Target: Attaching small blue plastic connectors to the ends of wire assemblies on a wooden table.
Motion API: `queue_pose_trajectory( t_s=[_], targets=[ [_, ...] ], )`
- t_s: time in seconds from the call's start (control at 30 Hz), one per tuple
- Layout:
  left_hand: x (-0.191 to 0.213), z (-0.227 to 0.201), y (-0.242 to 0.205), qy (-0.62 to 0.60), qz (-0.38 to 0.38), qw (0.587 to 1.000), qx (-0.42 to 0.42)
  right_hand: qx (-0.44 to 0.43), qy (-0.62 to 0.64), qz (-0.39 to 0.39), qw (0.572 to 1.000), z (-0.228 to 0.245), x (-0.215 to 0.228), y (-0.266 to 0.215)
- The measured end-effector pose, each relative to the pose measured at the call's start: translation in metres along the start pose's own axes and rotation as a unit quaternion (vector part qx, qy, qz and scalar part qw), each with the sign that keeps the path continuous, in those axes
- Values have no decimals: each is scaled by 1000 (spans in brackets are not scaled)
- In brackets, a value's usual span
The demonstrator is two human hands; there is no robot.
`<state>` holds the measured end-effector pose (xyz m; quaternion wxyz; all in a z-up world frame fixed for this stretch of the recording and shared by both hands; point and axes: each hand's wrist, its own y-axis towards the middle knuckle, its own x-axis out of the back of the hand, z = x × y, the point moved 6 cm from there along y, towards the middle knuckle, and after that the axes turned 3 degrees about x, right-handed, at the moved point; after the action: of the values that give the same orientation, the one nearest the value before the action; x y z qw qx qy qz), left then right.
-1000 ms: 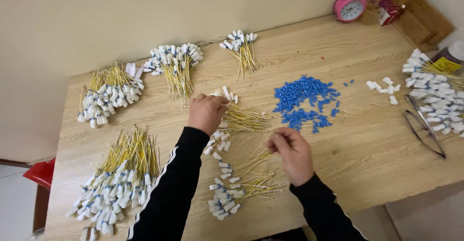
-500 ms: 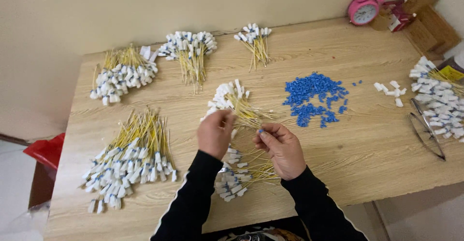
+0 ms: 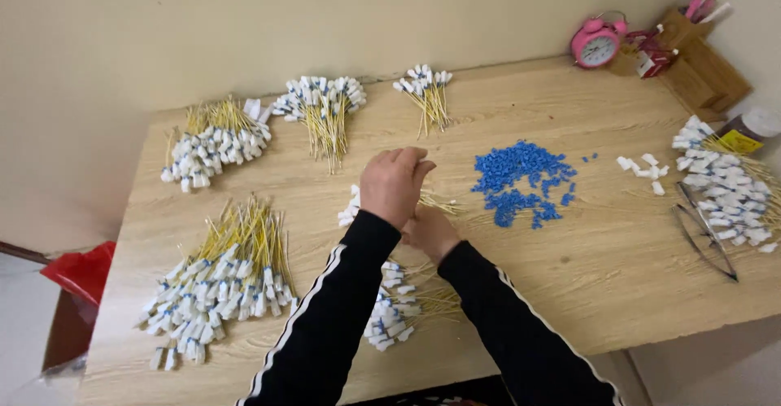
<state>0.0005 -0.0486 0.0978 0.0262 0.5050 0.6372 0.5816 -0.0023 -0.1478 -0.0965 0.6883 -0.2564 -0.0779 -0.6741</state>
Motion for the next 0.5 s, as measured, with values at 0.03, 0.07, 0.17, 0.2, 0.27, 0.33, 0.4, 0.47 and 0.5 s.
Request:
queue_pose_trajectory(
  t_s=[0.03,0.07,0.17,0.2,0.27,0.33,0.4,0.47,0.5],
  targets=[
    [14,-3,5,3,0,1000,-3,3,2,0,1000,25,6,-15],
    [32,-6,10,-16,-29,999,2,-20,85,-12,996,46,13,-30],
    [80,-3,10,-87,-58,991,80,-5,192,-17,981,35,12,-17],
    [94,5,8,-140,-61,976,152,35,215,-13,976,24,9,-1],
    [95,21,-18,-228,-37,934,274,47,265,-27,963,37,16,-23],
    [80,40,-57,-310,-13,865,393,54,313,-38,947,46,22,-51],
    [45,59,-118,-496,-39,667,555,29,392,-68,917,45,31,-85],
    [27,53,-147,-537,-35,606,586,27,417,-57,907,60,37,-117],
    [16,47,-163,-576,-30,546,608,29,444,-48,894,67,40,-134]
  ],
)
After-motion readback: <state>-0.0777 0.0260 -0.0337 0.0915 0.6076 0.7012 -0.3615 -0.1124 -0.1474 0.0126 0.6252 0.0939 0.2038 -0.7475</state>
